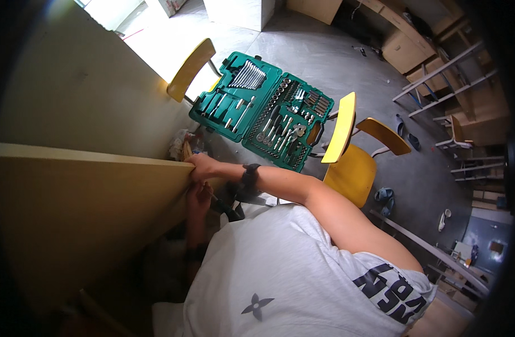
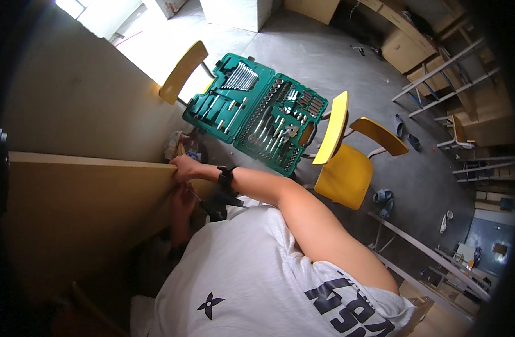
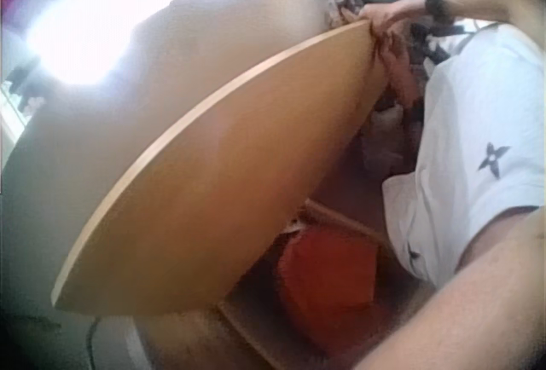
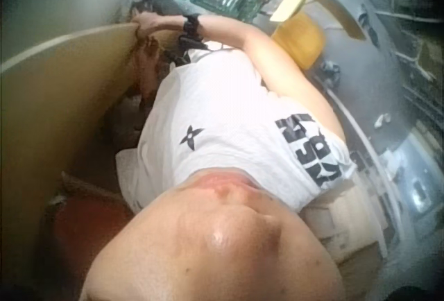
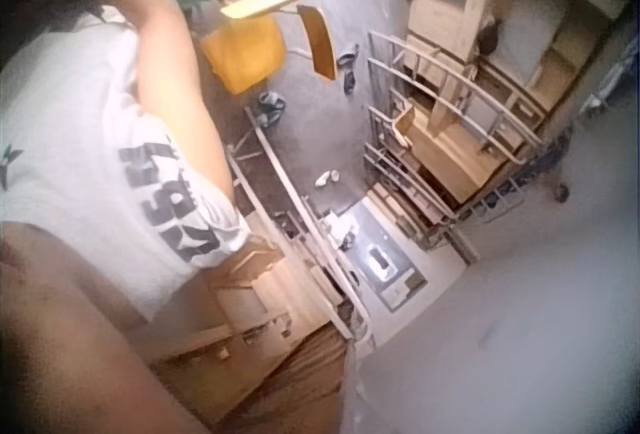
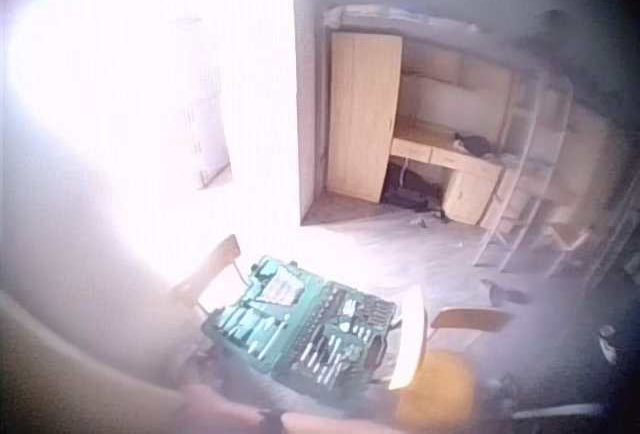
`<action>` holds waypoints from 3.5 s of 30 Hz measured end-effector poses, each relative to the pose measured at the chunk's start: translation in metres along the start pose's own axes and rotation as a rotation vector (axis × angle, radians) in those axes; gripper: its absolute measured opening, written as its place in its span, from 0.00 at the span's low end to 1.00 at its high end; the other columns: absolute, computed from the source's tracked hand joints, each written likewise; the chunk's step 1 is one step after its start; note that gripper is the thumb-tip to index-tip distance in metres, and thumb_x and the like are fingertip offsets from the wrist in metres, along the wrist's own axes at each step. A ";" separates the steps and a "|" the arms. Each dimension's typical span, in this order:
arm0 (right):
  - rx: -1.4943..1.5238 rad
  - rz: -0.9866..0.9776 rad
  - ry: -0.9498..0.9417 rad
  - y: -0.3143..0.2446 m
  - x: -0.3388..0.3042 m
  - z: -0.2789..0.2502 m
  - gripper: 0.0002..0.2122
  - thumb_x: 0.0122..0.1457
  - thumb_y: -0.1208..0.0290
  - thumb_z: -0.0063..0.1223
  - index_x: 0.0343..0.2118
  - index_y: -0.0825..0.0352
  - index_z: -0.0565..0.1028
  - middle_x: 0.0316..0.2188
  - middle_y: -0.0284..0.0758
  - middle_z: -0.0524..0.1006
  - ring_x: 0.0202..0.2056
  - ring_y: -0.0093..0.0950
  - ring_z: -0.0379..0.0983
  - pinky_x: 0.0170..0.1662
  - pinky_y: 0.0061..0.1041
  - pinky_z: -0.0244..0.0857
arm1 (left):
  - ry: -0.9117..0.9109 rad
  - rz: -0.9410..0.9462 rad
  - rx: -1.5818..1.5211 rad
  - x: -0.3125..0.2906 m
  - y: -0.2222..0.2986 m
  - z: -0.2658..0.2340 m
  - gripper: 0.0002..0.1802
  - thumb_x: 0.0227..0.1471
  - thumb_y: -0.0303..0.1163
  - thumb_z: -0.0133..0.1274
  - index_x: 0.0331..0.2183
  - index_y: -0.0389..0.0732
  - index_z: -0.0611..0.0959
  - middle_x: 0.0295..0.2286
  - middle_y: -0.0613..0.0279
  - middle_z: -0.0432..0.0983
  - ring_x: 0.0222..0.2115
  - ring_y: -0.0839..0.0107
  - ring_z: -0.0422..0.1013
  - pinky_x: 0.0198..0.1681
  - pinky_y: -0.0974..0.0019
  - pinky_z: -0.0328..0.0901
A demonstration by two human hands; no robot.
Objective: The person uses a screwdriver to remove screws from a wooden cabinet door, then detaches the door from the cabinet. They place the screwdriver on the cabinet and handle the detached door, preparing to install a white plastic hinge component.
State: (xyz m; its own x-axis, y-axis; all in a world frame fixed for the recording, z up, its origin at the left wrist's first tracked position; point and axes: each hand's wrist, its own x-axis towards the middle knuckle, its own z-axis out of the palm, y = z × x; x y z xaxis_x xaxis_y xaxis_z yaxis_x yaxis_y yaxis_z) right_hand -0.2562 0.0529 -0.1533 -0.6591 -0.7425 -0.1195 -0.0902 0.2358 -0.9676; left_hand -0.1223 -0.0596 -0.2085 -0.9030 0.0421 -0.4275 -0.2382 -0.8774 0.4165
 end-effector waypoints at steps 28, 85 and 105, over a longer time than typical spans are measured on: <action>0.037 0.015 0.046 -0.003 -0.004 0.000 0.18 0.33 0.74 0.57 0.34 0.68 0.75 0.27 0.47 0.76 0.32 0.40 0.75 0.36 0.31 0.68 | -0.215 -0.015 -0.060 -0.003 -0.011 0.028 0.23 0.58 0.41 0.37 0.52 0.41 0.66 0.52 0.56 0.61 0.54 0.57 0.57 0.55 0.47 0.52; 0.065 -0.157 -0.259 0.032 0.012 -0.016 0.10 0.46 0.83 0.52 0.34 0.71 0.72 0.26 0.29 0.73 0.29 0.18 0.66 0.33 0.19 0.62 | -0.107 -0.100 0.071 -0.011 -0.003 0.032 0.13 0.53 0.39 0.50 0.33 0.38 0.76 0.31 0.52 0.75 0.34 0.62 0.73 0.42 0.58 0.66; 0.131 -0.122 -0.263 0.031 0.012 -0.015 0.11 0.46 0.86 0.52 0.35 0.69 0.73 0.27 0.27 0.74 0.30 0.17 0.68 0.34 0.19 0.63 | -0.535 -0.338 0.393 -0.037 -0.018 0.023 0.18 0.47 0.28 0.55 0.41 0.36 0.70 0.41 0.47 0.72 0.42 0.59 0.70 0.46 0.57 0.65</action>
State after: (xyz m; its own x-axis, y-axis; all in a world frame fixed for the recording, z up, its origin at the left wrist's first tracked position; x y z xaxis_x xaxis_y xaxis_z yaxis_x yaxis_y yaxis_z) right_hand -0.2782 0.0608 -0.1811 -0.4325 -0.9008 -0.0375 -0.0489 0.0650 -0.9967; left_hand -0.0929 -0.0342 -0.1821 -0.7845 0.5945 -0.1763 -0.5539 -0.5440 0.6303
